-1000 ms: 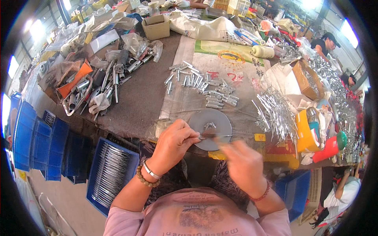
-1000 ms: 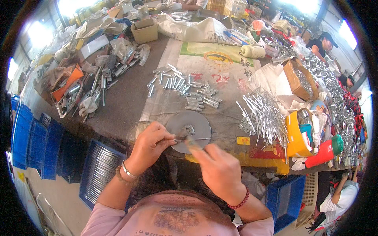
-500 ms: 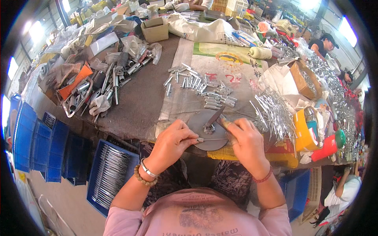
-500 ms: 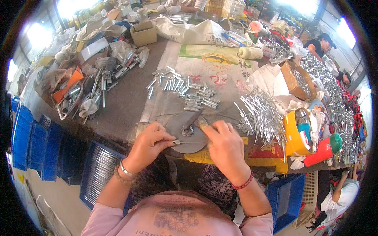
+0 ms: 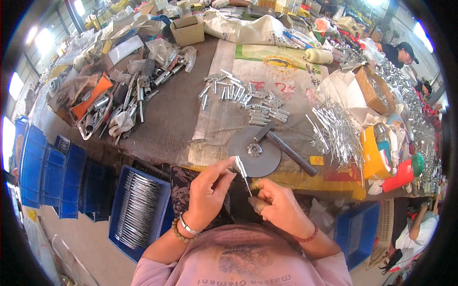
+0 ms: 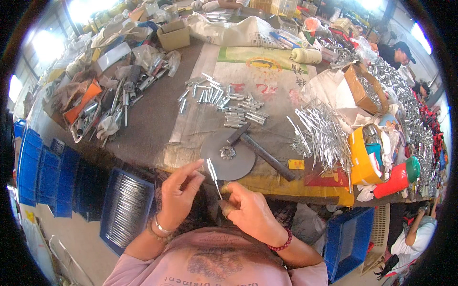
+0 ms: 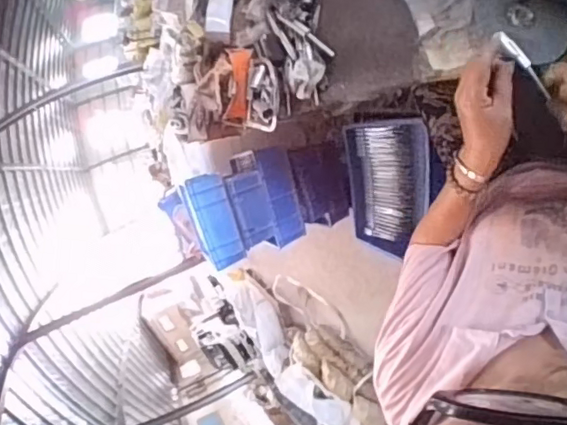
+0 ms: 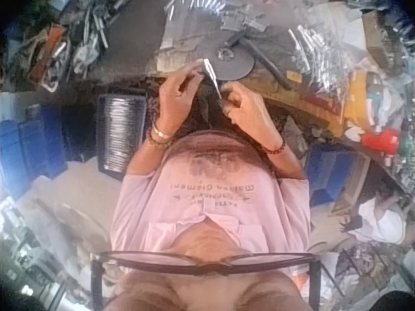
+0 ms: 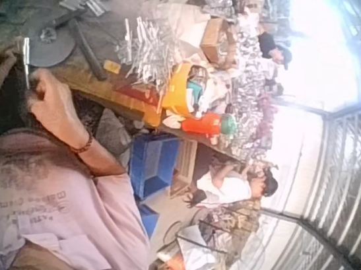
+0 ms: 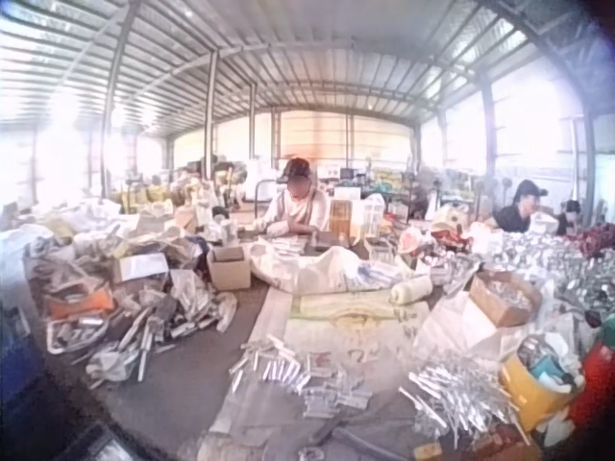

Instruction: Assembling small metal components by fitting pins into tubes on a circular base and securing them with a hammer.

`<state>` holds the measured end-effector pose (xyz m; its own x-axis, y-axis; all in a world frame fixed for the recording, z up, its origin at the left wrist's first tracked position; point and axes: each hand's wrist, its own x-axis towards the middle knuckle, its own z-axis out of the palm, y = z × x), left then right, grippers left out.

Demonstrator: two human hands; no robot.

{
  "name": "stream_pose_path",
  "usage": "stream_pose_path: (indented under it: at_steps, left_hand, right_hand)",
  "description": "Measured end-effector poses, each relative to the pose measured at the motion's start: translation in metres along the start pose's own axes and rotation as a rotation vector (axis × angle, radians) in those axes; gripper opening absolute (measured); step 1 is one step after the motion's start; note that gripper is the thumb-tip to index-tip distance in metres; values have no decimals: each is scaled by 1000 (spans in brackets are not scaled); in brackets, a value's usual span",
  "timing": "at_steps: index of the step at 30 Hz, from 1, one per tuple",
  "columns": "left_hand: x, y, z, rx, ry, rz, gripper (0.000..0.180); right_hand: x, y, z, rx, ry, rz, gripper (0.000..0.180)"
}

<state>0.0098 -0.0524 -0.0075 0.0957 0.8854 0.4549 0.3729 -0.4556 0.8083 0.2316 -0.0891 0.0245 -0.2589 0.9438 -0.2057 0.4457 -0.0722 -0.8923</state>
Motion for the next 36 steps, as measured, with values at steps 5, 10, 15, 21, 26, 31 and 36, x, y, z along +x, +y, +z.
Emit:
stream_pose_path:
  at_steps: [5,10,15,21,26,31,36]
  left_hand:
    - [-13,11,2,-434,-111,-592,57]
    - [-15,8,-2,-745,-131,-759,62]
    - [-26,3,-12,-702,-3,-662,72]
    - [-43,-44,-68,-627,305,-606,67]
    - [-127,-155,-141,-240,624,-810,55]
    - [-200,-237,-208,-42,784,-1012,52]
    - [-196,-277,-239,112,882,-995,50]
  right_hand:
    - [-8,-4,10,295,-68,162,33]
    - [-7,-5,22,359,-100,141,26]
    - [-2,-5,46,233,-67,39,40]
    - [12,10,17,311,277,-221,40]
    - [34,34,-2,213,423,-102,33]
    - [32,37,6,232,475,-99,51]
    - [36,44,4,246,444,-124,49]
